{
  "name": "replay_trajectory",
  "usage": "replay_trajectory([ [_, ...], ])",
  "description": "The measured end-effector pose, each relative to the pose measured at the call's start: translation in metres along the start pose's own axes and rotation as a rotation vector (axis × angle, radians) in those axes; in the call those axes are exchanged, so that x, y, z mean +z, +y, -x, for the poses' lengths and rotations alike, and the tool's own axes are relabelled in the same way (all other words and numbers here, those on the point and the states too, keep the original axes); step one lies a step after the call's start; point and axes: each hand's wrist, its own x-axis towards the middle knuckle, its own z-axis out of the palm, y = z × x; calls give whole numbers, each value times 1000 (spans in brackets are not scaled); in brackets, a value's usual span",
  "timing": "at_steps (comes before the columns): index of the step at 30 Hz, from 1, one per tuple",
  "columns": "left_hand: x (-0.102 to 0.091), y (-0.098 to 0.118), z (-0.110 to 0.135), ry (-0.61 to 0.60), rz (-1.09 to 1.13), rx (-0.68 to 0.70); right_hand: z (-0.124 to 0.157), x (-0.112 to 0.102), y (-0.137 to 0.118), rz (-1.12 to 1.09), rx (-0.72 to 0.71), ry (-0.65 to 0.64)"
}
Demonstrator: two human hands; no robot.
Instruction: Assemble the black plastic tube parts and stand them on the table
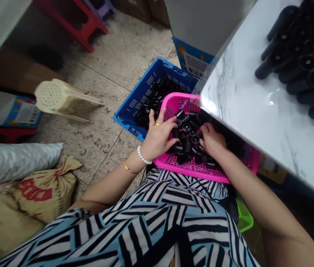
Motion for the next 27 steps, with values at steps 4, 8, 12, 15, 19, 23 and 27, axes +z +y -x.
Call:
replay_trajectory([
  [4,-19,11,9,176,294,67,16,-19,5,-557,77,96],
  [8,-26,35,14,40,766,-121,49,-54,-10,-772,163,66],
  [12,-16,51,13,-298,1381,-399,73,-67,-24,-767,41,47],
  [15,-9,57,12,-390,1603,-498,78,-64,-28,-610,-120,82],
  [19,-11,59,14,-366,1486,-499,83,-61,-34,-584,-61,96],
  [23,-18,54,20,-330,1172,-394,91,-61,-41,-581,-9,199],
  [27,-23,47,24,-314,941,-174,95,-61,-44,-573,-207,202],
])
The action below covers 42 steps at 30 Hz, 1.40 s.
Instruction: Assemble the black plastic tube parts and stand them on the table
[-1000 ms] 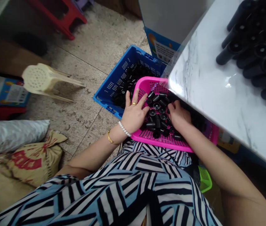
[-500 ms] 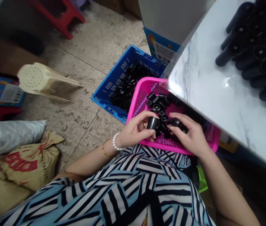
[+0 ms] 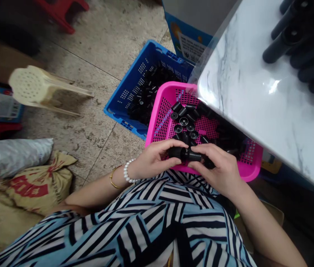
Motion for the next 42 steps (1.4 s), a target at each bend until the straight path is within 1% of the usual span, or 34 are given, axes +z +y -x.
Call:
replay_trajectory([
  [3,-3,-1,3,5,-59,68,0,0,0,4,-77,-2],
  [6,-3,-3,6,-1,-105,95,1,1,-2,25,-84,6],
  [10,2,-5,7,-17,-212,145,2,13,-2,32,-103,6],
  [12,4,-5,5,-36,-237,140,4,25,-2,47,-68,4],
  [14,6,-5,2,-103,-195,145,4,36,-1,18,16,-28],
  [17,9,-4,-3,-198,-67,163,3,44,-2,-142,136,-160],
  [19,10,-3,-4,-178,-2,119,2,39,-2,-239,203,-247],
  [21,9,-2,-4,-116,58,37,2,26,0,-319,287,-300],
  [24,6,-2,-2,-64,245,-92,5,3,7,-417,396,-332],
  [26,5,-3,-1,-54,390,-140,7,-4,11,-511,460,-291],
  [27,6,-3,-1,-48,431,-149,7,-4,12,-578,491,-225],
  [29,9,-3,-2,-33,419,-146,5,5,8,-703,523,-12],
  [30,10,-2,-3,-30,383,-135,3,12,4,-732,519,100],
  [31,12,-1,-3,-32,348,-118,1,18,-1,-732,507,186],
  [32,13,0,-4,-45,318,-104,-2,24,-5,-708,494,229],
  [33,13,1,-4,-62,289,-101,-5,27,-8,-659,474,234],
  [35,10,2,-3,-77,204,-126,-11,27,-9,-474,420,191],
  [37,4,3,-1,-25,65,-154,-18,19,1,-177,334,142],
  [39,-2,2,-1,66,-37,-153,-28,8,17,95,246,99],
  [40,-4,2,-1,100,-50,-152,-34,4,25,170,220,74],
  [42,-5,1,-3,132,-23,-164,-45,0,39,205,211,6],
])
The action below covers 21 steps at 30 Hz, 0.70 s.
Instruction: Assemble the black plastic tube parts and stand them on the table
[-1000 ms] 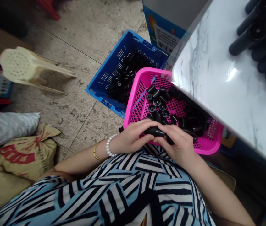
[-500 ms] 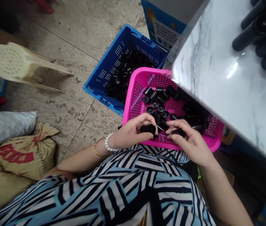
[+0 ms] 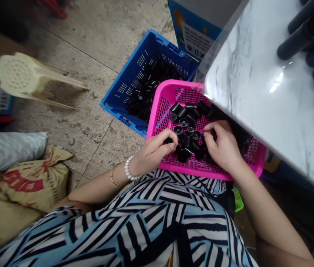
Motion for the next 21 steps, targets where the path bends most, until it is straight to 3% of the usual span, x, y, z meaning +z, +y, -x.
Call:
replay_trajectory([
  [7,12,-8,-1,39,-58,-8,-26,30,18,215,60,-221],
  [11,15,-11,-1,100,-125,82,-14,18,9,227,54,-172],
  [14,18,-10,-3,123,-139,204,8,-1,-19,-4,88,-96],
  [17,20,-10,-3,96,-84,311,27,-5,-43,-426,196,-226],
  [19,20,-12,-1,114,-50,308,34,-1,-47,-712,252,-265],
  [21,20,-14,1,100,-79,258,38,3,-44,-831,275,-195],
])
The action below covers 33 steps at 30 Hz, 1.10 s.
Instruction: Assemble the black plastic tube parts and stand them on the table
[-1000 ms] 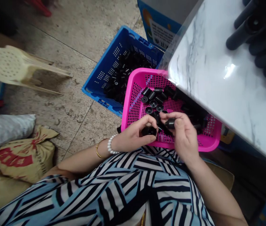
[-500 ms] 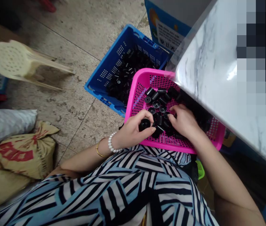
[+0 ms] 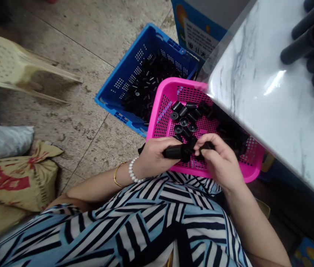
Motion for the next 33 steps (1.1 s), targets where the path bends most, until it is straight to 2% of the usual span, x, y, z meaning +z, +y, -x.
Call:
replay_trajectory([
  [2,0,-2,2,-93,-83,-41,2,0,3,88,-15,27],
  [5,3,-3,1,-223,-222,-93,6,6,1,387,-123,-62],
  [8,6,-1,-2,-230,-283,-141,6,15,0,584,-321,-56],
  [10,7,0,-2,-164,-264,-168,4,19,3,628,-361,-29],
  [12,7,1,0,-76,-205,-165,1,21,7,610,-332,1],
  [15,4,1,4,-23,-217,-55,0,19,13,512,-198,57],
  [18,-2,3,4,17,-259,21,0,11,18,182,-1,-19],
  [21,-7,10,0,110,-56,-96,0,2,21,-193,84,-49],
  [24,-9,17,-6,102,360,-385,2,-2,20,-276,55,61],
  [26,-7,17,-9,23,653,-562,5,1,16,-243,-15,157],
  [28,-4,15,-11,-54,859,-669,10,7,11,-135,-86,222],
  [30,-1,13,-11,-85,958,-697,13,13,9,10,-137,235],
  [33,2,11,-9,-86,988,-649,14,19,12,161,-209,211],
])
